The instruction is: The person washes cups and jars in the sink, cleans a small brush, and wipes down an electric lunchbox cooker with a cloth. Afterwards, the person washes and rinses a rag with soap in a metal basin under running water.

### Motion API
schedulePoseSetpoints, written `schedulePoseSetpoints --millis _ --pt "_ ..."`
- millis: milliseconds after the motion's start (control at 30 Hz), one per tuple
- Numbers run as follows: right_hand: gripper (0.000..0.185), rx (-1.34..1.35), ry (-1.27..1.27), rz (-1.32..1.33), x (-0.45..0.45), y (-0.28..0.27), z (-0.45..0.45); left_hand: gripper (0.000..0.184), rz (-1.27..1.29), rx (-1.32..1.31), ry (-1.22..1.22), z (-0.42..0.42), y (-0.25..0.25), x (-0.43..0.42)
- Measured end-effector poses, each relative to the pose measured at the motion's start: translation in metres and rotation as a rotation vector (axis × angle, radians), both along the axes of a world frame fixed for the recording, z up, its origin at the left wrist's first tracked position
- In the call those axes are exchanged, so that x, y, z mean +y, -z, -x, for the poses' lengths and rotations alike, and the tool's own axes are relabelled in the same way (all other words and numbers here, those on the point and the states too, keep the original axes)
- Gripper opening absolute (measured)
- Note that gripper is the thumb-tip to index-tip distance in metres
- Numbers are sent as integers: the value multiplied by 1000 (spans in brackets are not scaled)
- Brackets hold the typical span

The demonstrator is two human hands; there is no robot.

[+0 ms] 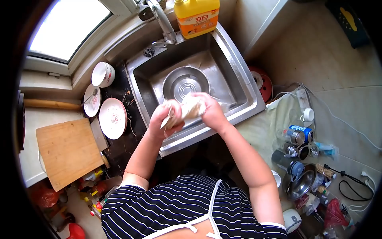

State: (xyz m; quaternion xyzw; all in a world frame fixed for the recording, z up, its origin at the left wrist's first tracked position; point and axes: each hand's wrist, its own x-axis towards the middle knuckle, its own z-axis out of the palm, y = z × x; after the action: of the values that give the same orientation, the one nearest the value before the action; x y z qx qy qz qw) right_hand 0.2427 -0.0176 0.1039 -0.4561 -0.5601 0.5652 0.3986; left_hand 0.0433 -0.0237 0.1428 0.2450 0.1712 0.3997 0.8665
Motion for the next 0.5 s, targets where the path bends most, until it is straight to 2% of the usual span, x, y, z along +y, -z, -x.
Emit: schedulePoseSetpoints --millis 67,100,133,200,233,267,300,333,400,433,467,500 --pt "26 542 179 369 3 -9 2 34 8 499 -438 -17 19 5" --pt "25 755 187 403 6 -14 -2 41 -203 869 -429 -9 50 6" --pt "27 962 160 475 9 -15 -3 49 -114 786 -338 -11 51 4" --pt "29 1070 113 560 9 -17 0 57 338 218 -140 -23 39 -3" --pt "29 1066 116 566 10 -12 1 59 362 121 -146 -34 25 -5" --pt "30 946 134 514 13 -3 1 57 309 106 -259 -42 38 -3" --pt "33 828 150 461 16 4 1 54 249 194 -348 -45 53 3" --pt "33 827 148 461 19 6 2 51 185 282 -438 -47 57 11" --pt "38 35 519 464 26 9 2 47 210 286 -755 -48 52 24" --pt "46 200 512 498 26 9 -2 43 240 249 -811 -48 42 29" --pt "46 199 514 497 25 10 -2 43 240 248 -809 -49 42 32" --pt "51 509 404 532 23 8 -2 41 227 259 -847 -51 43 34"
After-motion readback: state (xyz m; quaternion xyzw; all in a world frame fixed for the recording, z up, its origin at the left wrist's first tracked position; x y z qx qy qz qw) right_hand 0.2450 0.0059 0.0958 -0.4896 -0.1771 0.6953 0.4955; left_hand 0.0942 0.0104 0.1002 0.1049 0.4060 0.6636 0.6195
